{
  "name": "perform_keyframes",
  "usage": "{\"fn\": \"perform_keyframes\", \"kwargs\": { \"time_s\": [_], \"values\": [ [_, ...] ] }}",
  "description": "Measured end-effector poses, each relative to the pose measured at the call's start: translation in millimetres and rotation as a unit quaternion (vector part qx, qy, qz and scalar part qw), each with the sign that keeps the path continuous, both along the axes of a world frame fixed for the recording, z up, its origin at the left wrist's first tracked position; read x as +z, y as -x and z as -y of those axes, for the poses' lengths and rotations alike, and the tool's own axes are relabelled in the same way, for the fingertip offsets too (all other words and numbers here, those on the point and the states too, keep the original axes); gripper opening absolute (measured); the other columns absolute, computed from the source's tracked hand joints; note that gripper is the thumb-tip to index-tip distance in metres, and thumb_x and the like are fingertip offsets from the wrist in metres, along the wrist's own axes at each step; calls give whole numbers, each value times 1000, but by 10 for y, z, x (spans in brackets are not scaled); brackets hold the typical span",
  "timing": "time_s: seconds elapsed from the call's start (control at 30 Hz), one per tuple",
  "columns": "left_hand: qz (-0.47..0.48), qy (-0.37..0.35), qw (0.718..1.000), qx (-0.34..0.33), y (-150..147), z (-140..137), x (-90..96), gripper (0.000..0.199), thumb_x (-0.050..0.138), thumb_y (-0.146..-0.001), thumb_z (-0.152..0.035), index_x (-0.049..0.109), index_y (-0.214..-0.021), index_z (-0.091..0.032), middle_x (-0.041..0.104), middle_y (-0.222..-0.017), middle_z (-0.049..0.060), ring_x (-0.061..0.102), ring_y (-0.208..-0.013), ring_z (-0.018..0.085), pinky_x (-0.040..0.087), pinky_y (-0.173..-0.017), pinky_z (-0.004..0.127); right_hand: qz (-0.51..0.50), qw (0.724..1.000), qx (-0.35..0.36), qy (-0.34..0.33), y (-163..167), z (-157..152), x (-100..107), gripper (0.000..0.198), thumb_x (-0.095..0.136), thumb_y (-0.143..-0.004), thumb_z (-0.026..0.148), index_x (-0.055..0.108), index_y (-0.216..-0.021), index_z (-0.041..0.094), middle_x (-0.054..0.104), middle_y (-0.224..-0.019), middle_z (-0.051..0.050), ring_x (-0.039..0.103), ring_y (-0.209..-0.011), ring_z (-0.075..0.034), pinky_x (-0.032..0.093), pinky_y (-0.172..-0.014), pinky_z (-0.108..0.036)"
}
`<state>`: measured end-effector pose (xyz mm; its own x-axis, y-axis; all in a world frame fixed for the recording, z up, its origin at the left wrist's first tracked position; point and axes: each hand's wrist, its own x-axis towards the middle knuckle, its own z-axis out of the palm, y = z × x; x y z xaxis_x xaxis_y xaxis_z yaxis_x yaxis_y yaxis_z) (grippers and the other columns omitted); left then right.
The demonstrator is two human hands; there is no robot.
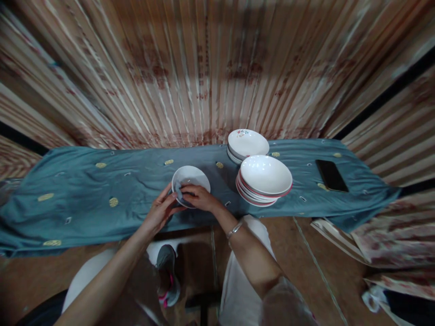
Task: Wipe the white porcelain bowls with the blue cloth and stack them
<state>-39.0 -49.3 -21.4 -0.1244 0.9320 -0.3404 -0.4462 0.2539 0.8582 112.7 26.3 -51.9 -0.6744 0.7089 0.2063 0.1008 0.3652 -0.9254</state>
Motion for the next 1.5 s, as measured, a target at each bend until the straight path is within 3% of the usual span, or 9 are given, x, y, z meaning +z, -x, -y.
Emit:
{"fn": "perform_keyframes", "kwargs": {
  "time_s": [0.17,0.43,0.63,0.8,0.97,1.13,1.27,1.5],
  "values": [
    [-7,7,1000,4,-2,-13,-11,76,85,-62,-28,56,-133,-25,71,-85,-1,67,-78,15,59,-75,33,33,997,53,38,-166,-11,69,21,59,-80,16,72,-97,17,72,-100,-3,65,-96,-19,49,-89,-31],
    [-13,12,1000,1,2,-11,2,70,82,-65,-25,58,-130,-25,72,-88,0,67,-86,19,59,-75,36,157,985,38,-57,-358,35,140,21,59,-73,8,72,-87,17,72,-91,-2,64,-87,-18,46,-81,-26],
    [-19,10,1000,1,1,-22,5,74,84,-63,-27,56,-131,-23,70,-79,-2,66,-83,17,59,-75,36,258,950,-82,-158,-382,67,80,18,60,-75,6,72,-83,16,70,-104,-8,60,-101,-22,43,-93,-34],
    [-15,9,1000,4,-6,-25,10,73,83,-63,-25,56,-131,-25,68,-76,-3,66,-84,17,59,-76,35,284,915,-159,-238,-318,-23,-22,25,50,-80,2,71,-84,15,67,-106,-11,56,-104,-22,40,-101,-38],
    [-18,4,1000,-4,-9,-11,6,76,83,-63,-27,54,-134,-25,69,-79,-2,66,-86,17,59,-79,36,281,893,-226,-268,-223,-168,-65,30,44,-84,3,72,-89,13,65,-109,-14,55,-106,-24,40,-103,-39],
    [-20,-1,1000,-7,-6,-2,-9,80,84,-62,-29,53,-135,-24,69,-79,-2,66,-89,19,59,-78,36,235,899,-278,-246,-122,-259,-24,34,44,-83,3,71,-100,14,62,-117,-13,51,-112,-26,40,-104,-40],
    [-18,0,1000,0,-5,1,-18,79,84,-63,-28,54,-135,-23,69,-79,0,65,-87,18,59,-79,37,200,913,-279,-219,-40,-310,18,37,42,-84,6,69,-108,14,59,-125,-14,49,-117,-27,35,-109,-44],
    [-12,-5,1000,-2,0,-1,-31,74,83,-65,-26,55,-134,-25,68,-78,-2,65,-84,18,58,-83,40,96,939,-280,-174,178,-276,44,29,46,-85,11,68,-103,18,57,-126,-10,49,-120,-22,34,-110,-36]
  ]
}}
